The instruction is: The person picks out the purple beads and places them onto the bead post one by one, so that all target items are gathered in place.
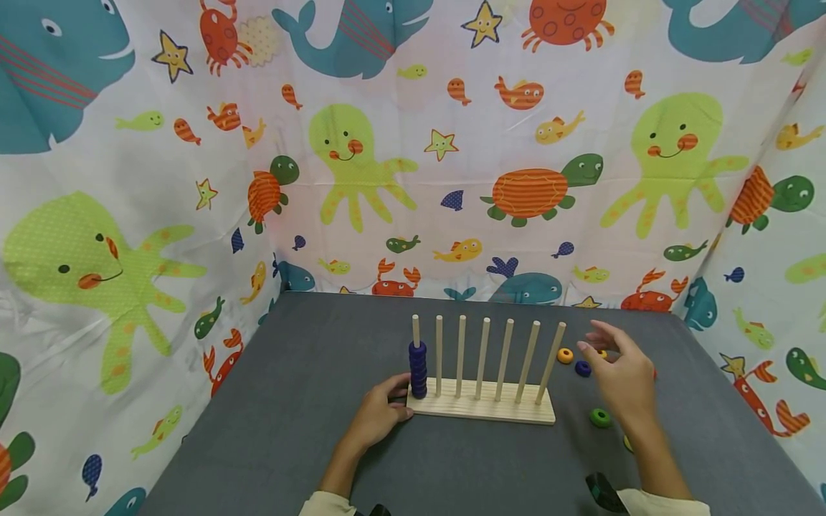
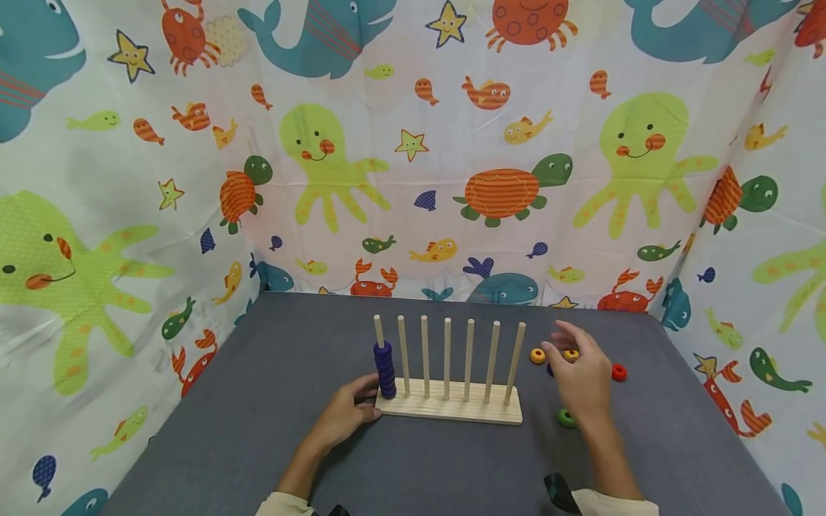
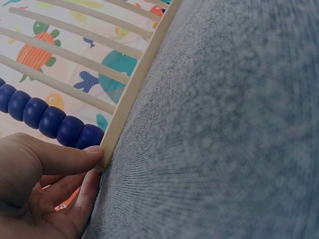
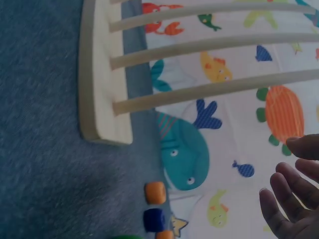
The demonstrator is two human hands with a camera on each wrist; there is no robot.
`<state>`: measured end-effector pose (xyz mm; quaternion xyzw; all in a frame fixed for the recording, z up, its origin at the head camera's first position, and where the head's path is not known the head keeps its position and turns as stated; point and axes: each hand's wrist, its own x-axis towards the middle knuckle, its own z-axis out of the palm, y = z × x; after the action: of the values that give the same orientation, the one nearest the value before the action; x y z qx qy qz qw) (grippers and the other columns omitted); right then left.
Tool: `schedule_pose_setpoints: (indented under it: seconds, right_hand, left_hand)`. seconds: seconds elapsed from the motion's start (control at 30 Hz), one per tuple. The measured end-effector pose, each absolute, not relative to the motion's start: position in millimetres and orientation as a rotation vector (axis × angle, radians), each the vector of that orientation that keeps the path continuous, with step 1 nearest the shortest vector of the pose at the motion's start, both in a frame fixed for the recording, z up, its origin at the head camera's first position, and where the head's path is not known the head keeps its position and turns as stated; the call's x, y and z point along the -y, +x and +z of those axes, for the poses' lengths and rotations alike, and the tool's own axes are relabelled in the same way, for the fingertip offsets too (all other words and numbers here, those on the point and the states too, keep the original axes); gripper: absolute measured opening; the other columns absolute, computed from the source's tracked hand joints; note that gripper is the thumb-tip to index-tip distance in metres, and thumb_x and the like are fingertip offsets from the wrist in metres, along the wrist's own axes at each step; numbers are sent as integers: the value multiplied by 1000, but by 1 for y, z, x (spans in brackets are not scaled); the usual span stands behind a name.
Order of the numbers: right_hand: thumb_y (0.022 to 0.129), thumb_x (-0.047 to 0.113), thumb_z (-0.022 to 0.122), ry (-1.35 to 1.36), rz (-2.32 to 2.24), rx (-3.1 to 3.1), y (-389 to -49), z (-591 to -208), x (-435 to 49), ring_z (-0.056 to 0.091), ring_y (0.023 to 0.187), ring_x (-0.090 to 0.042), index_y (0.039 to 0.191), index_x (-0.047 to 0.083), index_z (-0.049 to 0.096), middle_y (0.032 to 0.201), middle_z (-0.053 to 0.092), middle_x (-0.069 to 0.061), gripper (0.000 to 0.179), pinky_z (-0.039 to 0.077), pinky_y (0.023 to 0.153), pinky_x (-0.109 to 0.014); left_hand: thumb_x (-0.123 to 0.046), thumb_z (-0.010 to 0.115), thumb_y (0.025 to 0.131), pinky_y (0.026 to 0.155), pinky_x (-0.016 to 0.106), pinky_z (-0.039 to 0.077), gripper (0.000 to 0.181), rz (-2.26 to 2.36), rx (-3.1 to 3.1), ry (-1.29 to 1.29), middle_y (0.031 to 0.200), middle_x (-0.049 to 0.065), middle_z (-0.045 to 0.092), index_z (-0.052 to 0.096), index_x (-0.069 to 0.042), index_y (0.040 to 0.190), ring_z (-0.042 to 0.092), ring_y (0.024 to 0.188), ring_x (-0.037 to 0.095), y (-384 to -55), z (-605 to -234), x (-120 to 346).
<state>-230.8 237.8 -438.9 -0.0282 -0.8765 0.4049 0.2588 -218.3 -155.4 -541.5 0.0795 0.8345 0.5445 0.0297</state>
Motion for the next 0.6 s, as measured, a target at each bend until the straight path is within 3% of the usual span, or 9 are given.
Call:
schedule_pose_setpoints:
  seconds: [0.2, 0.4, 0.6]
  right_hand:
    - [104, 22, 70, -71, 1063, 2454, -238, -457, -250, 66, 114, -38, 148, 1, 58, 125, 71, -22, 50, 47, 86, -33]
    - [106, 28, 67, -91, 1126, 2536, -244, -470, -261, 63, 118, -44, 151, 0, 53, 131, 68, -26, 55, 51, 96, -63]
    - [106, 29, 67, -122, 1142, 2638, -248, -479, -268, 61, 121, -48, 152, -2, 50, 136, 65, -30, 58, 49, 98, -67]
  left_hand:
    - [4, 74, 90, 98, 49, 60, 64, 1682, -2568, 242, 141, 23, 65, 58, -7, 151, 70, 118, 36, -218, -540, 156]
    - [4, 74, 90, 99, 50, 60, 64, 1678, -2571, 250, 141, 22, 65, 58, -7, 151, 69, 120, 36, -218, -541, 156]
    - [4, 74, 90, 98, 49, 60, 64, 1668, -2580, 245, 141, 22, 65, 58, -7, 151, 69, 120, 36, -219, -541, 156]
